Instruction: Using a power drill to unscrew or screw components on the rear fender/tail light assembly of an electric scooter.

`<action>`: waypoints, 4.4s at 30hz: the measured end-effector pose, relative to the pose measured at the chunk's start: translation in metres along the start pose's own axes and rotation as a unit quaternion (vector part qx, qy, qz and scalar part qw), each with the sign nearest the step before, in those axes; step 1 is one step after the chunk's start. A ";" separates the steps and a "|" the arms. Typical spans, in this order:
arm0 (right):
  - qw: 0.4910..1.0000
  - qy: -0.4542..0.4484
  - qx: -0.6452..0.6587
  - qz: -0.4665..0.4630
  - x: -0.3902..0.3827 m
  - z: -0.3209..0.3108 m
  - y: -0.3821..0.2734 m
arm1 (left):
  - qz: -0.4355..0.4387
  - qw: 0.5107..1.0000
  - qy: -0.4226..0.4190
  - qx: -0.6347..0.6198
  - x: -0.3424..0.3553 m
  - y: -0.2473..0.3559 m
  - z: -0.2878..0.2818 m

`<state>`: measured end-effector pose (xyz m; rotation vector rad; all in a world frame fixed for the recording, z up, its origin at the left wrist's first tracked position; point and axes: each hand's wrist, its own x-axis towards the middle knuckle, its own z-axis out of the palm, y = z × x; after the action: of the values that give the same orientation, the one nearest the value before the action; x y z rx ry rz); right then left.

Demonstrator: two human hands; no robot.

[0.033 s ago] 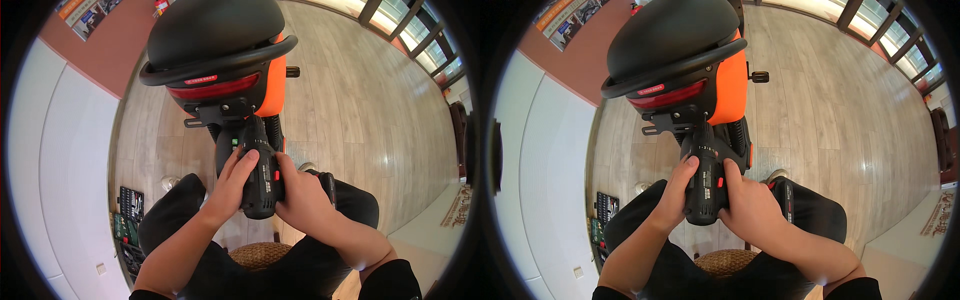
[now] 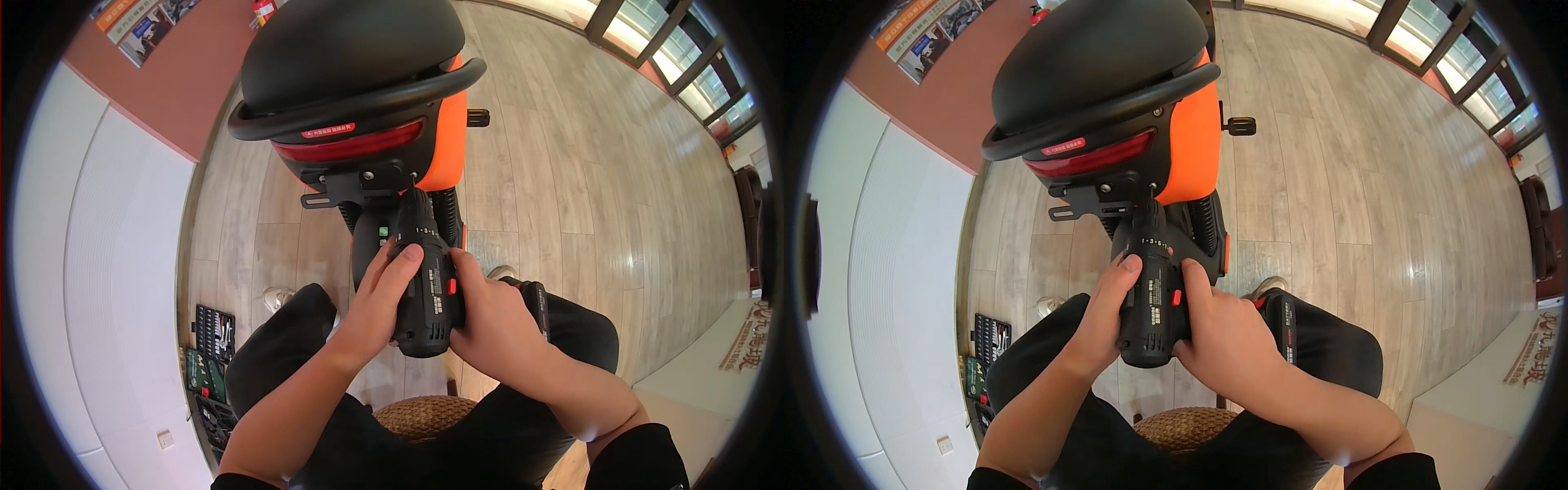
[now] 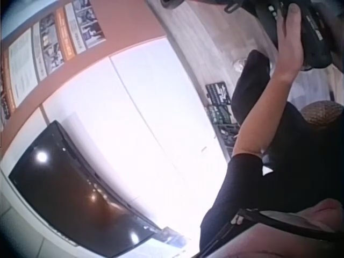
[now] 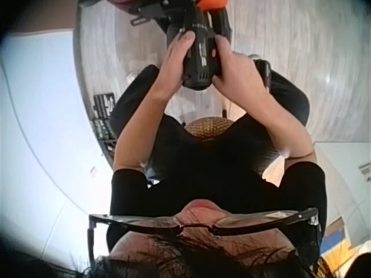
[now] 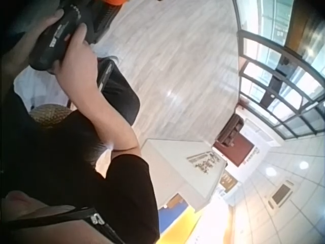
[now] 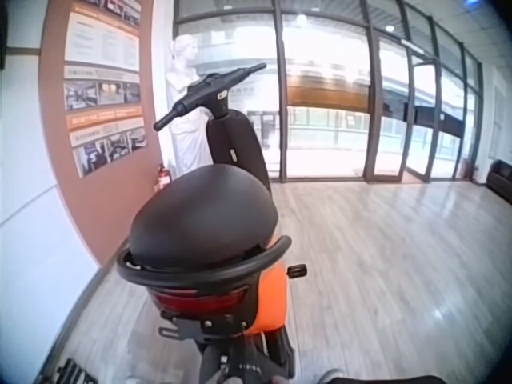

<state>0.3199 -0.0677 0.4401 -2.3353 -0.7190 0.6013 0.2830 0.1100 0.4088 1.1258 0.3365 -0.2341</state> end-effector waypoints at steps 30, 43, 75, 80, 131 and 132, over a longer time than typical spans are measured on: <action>0.991 0.038 0.128 0.004 0.000 0.031 0.002 | 0.009 1.000 0.003 0.025 -0.004 0.017 -0.001; 0.996 0.059 0.053 -0.028 -0.003 0.022 0.010 | 0.024 1.000 0.006 0.010 -0.002 0.008 0.004; 0.992 0.020 0.123 0.012 0.002 0.027 0.004 | -0.001 1.000 0.002 -0.010 0.003 0.007 -0.008; 0.992 0.018 0.126 0.021 0.003 0.029 0.004 | 0.012 0.998 -0.017 0.052 0.003 0.007 -0.011; 0.993 0.045 0.107 -0.021 0.001 0.022 0.017 | 0.030 0.998 0.009 0.060 -0.001 0.006 0.001; 0.993 0.048 0.104 -0.026 0.002 0.022 0.018 | 0.031 0.998 0.009 0.060 -0.001 0.006 0.001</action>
<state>0.3150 -0.0696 0.4119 -2.1313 -0.6391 0.5127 0.2844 0.1117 0.4141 1.2565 0.3052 -0.1912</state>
